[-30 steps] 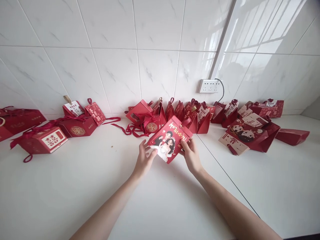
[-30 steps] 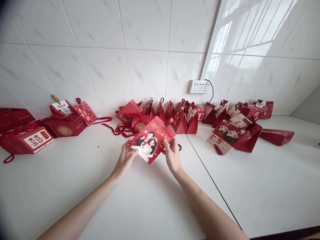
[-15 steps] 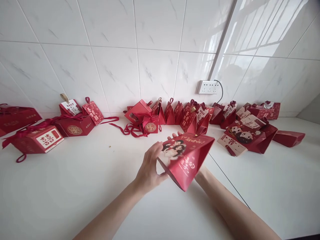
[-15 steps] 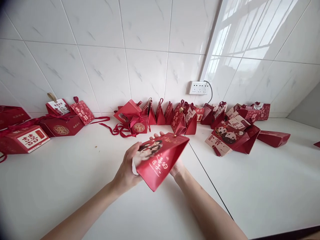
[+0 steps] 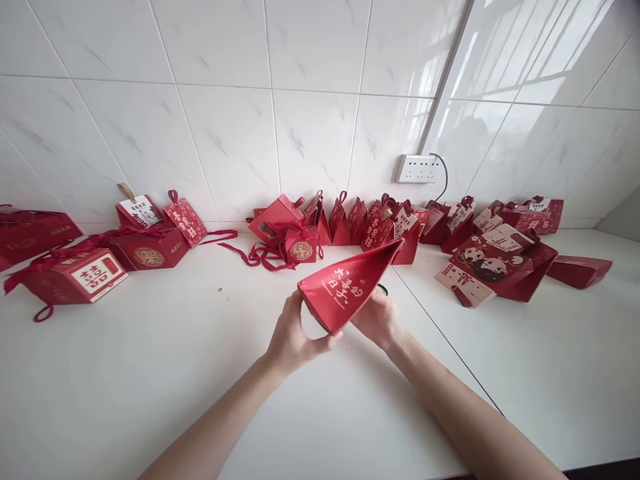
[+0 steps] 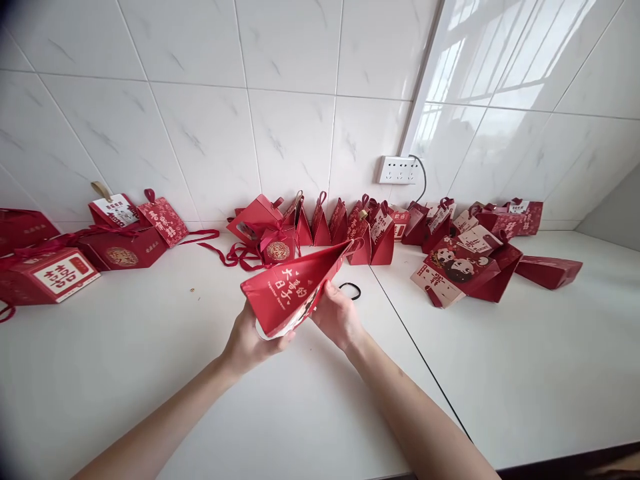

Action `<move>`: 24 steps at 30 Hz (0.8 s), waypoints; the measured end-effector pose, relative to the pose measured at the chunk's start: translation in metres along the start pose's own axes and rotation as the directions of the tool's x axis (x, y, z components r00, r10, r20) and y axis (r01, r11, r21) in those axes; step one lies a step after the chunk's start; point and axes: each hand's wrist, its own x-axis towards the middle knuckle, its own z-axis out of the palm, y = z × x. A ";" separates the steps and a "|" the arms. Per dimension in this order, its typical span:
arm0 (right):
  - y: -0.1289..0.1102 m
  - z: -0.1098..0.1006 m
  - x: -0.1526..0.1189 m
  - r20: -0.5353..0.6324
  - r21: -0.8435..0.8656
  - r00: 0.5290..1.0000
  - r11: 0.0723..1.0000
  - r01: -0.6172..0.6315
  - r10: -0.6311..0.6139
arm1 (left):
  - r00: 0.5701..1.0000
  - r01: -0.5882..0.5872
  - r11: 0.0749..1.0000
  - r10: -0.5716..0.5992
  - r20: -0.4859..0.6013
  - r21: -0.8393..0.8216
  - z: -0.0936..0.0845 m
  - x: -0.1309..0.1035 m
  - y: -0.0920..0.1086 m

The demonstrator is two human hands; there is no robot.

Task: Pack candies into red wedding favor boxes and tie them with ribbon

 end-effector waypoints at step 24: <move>0.006 0.007 -0.001 0.018 0.102 0.997 0.992 -0.080 0.079 | 0.652 0.738 0.379 -0.613 0.446 -0.559 0.003 0.020 0.020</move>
